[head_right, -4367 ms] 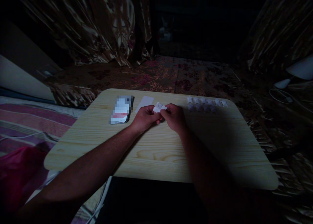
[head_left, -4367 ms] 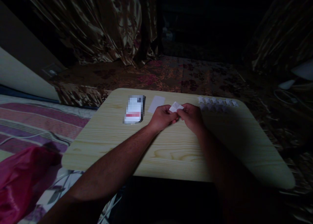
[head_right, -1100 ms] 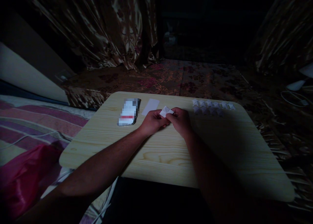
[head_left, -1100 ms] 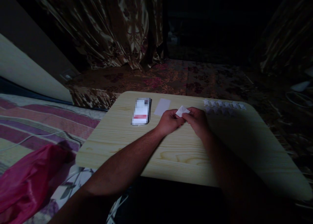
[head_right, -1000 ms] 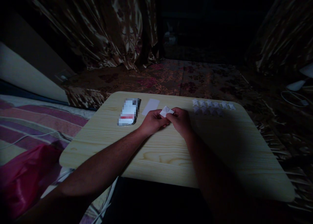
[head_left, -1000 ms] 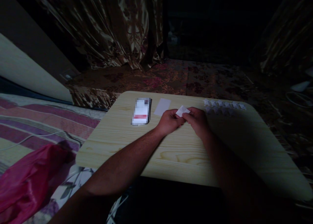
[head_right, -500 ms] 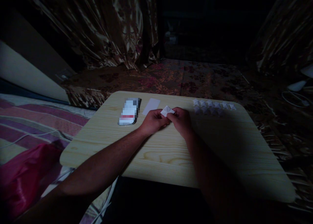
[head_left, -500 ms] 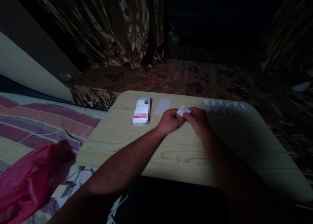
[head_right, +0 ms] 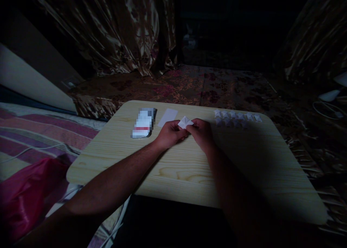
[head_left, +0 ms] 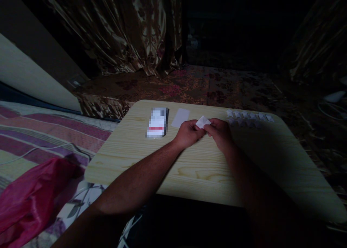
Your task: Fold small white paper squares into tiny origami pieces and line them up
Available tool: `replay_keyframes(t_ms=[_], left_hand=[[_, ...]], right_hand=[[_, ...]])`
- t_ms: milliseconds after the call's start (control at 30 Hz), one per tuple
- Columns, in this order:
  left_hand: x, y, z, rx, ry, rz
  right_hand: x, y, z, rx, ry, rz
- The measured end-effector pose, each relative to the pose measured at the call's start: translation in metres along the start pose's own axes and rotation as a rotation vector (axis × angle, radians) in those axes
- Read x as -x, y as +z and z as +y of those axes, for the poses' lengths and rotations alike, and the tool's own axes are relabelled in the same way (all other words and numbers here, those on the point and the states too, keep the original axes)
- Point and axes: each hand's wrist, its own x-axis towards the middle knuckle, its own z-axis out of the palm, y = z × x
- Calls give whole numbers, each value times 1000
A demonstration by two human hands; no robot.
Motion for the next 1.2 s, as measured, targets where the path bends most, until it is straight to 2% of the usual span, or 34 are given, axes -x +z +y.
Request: replay_keyframes(t_ms=[533,733,933,1200], left_hand=[[-1,-1,1,0,-3,23],[-2,-1,2,64,-14,26],[-1,-2,4,52,-20,29],[-3,-2,3,77,-29,46]], right_hand=[[0,-1,-4,15,-7,-16],[-1,0,1,0,19,2],[-2,-1,3,56,-16,-1],[-3,2,3,-2,39,11]])
